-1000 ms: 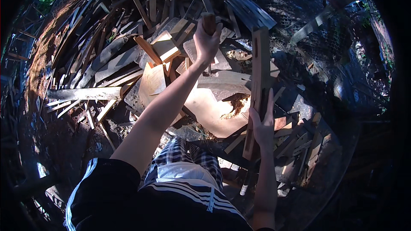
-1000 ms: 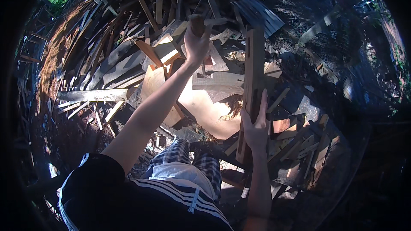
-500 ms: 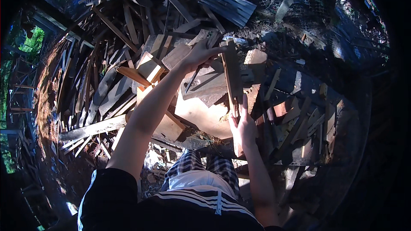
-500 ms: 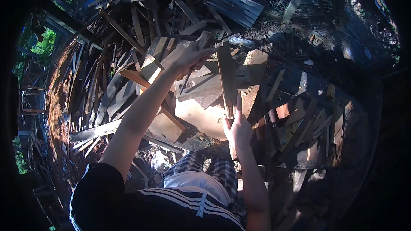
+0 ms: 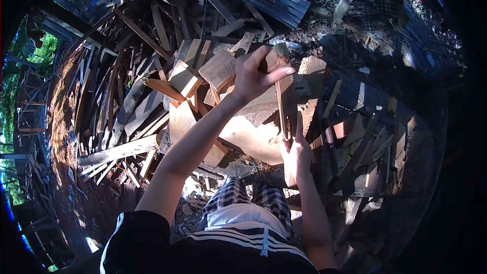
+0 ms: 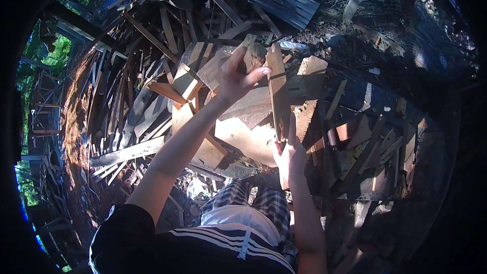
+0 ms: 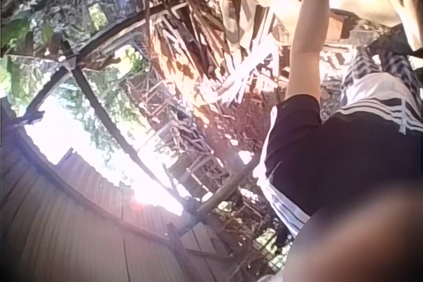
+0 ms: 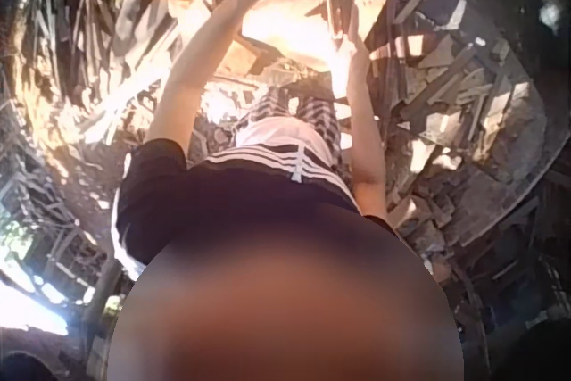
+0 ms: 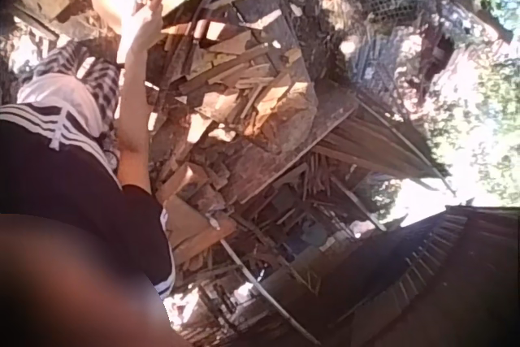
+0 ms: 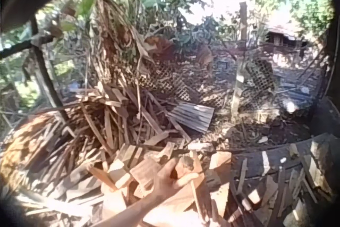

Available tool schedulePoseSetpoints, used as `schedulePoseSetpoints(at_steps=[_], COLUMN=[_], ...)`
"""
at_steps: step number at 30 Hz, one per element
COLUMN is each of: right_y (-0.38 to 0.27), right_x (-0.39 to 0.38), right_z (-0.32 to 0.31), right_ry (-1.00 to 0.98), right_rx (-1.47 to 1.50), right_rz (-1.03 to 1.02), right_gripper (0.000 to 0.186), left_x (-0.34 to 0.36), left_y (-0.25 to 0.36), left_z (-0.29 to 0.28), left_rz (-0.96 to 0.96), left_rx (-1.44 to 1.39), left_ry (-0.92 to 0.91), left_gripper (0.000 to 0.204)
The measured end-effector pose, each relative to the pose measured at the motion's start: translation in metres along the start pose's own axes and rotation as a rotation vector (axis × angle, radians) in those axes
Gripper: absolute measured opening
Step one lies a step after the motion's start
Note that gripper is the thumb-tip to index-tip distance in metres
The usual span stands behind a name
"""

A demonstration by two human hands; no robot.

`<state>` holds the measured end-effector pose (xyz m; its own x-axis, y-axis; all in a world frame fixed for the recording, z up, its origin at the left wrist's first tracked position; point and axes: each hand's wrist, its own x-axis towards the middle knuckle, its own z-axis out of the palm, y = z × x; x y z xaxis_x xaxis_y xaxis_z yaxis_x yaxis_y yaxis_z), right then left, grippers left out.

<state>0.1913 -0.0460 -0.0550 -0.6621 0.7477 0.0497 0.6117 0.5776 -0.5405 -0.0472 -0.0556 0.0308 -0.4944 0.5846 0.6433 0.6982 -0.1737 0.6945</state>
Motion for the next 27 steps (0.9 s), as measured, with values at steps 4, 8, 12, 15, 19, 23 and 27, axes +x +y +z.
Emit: schedulePoseSetpoints(at_steps=[4,8,12,15,19,23,27], right_y=[-0.004,-0.005,-0.005,-0.007,-0.012,0.002,0.002], right_x=[0.003,0.006,0.009,0.009,0.007,0.006,0.006], right_z=[-0.006,-0.005,-0.005,-0.006,-0.003,0.002,0.005], right_ry=[-0.1,-0.136,-0.16,-0.143,-0.191,-0.19,-0.17], right_rx=[0.02,0.102,0.125,0.087,0.112,0.049,0.036], right_rz=[0.068,0.11,0.13,0.119,0.177,0.186,0.152], right_gripper=[0.087,0.084,0.082,0.084,0.088,0.092,0.092], left_x=[-0.02,-0.035,-0.046,-0.037,-0.028,-0.04,-0.043], left_y=[0.0,0.008,0.011,0.011,-0.003,-0.003,0.011], left_z=[0.011,0.035,0.046,0.046,0.048,0.058,0.054], left_rz=[-0.051,-0.019,0.061,0.01,-0.036,0.01,0.04], left_rx=[0.019,0.09,0.172,0.171,0.24,0.266,0.227], left_ry=[-0.129,-0.095,-0.164,-0.101,-0.016,-0.128,-0.102], left_gripper=[0.053,0.057,0.056,0.056,0.054,0.052,0.051])
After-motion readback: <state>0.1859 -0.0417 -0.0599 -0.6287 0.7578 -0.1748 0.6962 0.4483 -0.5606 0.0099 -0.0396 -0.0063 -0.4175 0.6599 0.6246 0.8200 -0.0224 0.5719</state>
